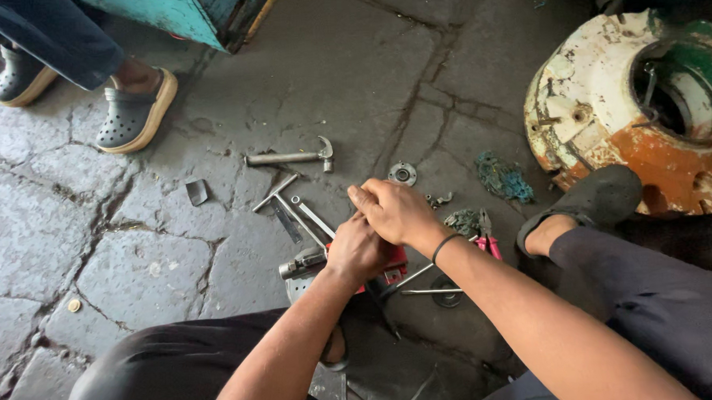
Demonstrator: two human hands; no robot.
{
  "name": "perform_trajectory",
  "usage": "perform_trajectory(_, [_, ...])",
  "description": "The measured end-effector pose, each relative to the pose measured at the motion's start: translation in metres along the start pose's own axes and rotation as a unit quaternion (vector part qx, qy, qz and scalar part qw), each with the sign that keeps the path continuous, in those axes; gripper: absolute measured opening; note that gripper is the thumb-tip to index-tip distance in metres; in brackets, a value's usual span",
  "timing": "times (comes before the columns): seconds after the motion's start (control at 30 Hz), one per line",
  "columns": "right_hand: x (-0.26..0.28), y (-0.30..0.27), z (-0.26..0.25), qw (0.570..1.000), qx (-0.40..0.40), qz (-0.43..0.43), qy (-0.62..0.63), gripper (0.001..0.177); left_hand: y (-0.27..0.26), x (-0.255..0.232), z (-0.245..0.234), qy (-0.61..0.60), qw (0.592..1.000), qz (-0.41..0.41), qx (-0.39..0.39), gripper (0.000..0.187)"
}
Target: The person is sitting on the floor and using a screwdriver and pliers to adjust and tighten components on a red mechanical part. The person repeatedly uses the tools to manipulate the part and occasionally picks up small metal pieces from the floor.
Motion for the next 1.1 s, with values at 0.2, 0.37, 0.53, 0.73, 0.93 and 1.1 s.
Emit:
perform_trajectory(0.2, [-0.041,0.01,0.014,0.934,0.018,0.077,0.349,0.067,0.005,0.007,0.01,0.019,0.997,-0.063,0.027,0.021])
perform_trajectory(0.37, [-0.159,-0.014,0.028,0.864,-0.096,0.261,0.42,0.06,-0.004,-0.01,0.005,0.037,0.999,-0.005,-0.035,0.03])
perform_trajectory(0.53, [-0.229,-0.072,0.121,0.842,-0.147,0.275,0.44,0.036,-0.005,-0.01,-0.01,0.027,0.995,0.004,-0.1,0.028])
perform_trajectory(0.73, [-0.257,-0.112,0.187,0.878,-0.019,0.38,0.291,0.041,0.002,0.007,-0.018,-0.012,0.993,-0.095,-0.073,0.026])
perform_trajectory(0.93, [-0.293,-0.129,0.166,0.887,-0.04,0.393,0.24,0.039,0.004,0.007,-0.025,-0.019,0.989,-0.114,-0.091,0.029])
perform_trajectory(1.1, [-0.327,-0.149,0.149,0.866,-0.079,0.435,0.235,0.031,0.007,0.0,-0.026,-0.016,0.991,-0.069,-0.112,0.026])
Point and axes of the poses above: each hand's wrist, its own y-axis towards the middle knuckle, its own z-axis out of the palm, x = y × z, the point moved 8 cm from there along y, towards the middle knuckle, and after that the axes turned 6 degrees about -z, right-handed, at the moved point
